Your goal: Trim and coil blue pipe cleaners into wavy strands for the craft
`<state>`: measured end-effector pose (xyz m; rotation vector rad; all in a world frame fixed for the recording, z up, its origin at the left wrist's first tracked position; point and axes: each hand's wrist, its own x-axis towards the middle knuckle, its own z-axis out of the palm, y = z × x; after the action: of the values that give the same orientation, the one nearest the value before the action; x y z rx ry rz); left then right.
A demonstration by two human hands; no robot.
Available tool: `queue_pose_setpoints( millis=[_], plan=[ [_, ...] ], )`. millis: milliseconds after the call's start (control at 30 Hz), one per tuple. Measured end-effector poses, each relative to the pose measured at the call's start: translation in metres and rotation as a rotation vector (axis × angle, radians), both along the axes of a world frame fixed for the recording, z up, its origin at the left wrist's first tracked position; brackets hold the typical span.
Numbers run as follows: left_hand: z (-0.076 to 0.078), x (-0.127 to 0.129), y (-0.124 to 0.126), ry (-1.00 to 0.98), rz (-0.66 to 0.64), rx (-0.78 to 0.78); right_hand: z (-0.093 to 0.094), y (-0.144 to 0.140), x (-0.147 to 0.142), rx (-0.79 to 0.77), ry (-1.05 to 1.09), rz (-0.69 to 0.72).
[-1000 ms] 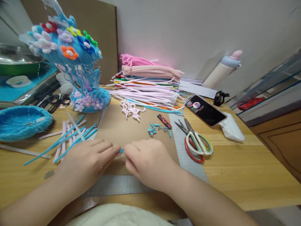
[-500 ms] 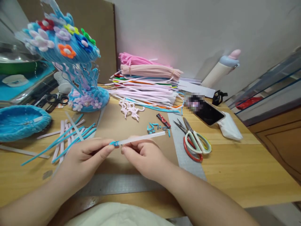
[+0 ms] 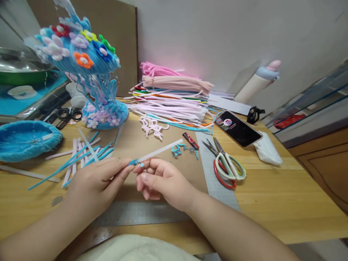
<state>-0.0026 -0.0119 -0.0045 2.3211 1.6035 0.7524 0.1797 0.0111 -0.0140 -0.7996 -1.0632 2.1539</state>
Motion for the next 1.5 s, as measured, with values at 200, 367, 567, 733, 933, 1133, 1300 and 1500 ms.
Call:
queue_pose_setpoints(
  millis=[200,367,567,733,933,1133,1300,1500],
  plan=[
    [0.003,0.004,0.000,-0.136,-0.049,-0.216,-0.010,0.002,-0.003,0.091,-0.120,-0.105],
    [0.003,0.006,-0.002,-0.240,-0.124,-0.317,-0.009,0.005,0.000,0.170,-0.189,-0.135],
    [0.001,0.005,-0.003,-0.262,-0.165,-0.323,-0.007,0.007,0.000,0.068,-0.050,-0.148],
    [-0.001,0.006,-0.006,0.036,-0.118,-0.059,-0.005,0.001,-0.003,-0.166,0.044,-0.177],
    [-0.002,0.007,-0.008,0.303,-0.127,0.219,-0.004,0.001,-0.001,-0.444,0.092,-0.167],
    [-0.004,0.007,-0.010,0.336,-0.155,0.266,-0.004,0.003,0.001,-0.424,0.067,-0.175],
    [-0.007,0.005,-0.007,0.263,-0.080,0.220,-0.002,-0.003,-0.003,-0.089,-0.003,-0.187],
    [-0.004,0.000,-0.002,0.141,-0.048,0.117,-0.001,0.014,0.007,0.062,-0.056,-0.340]
  ],
)
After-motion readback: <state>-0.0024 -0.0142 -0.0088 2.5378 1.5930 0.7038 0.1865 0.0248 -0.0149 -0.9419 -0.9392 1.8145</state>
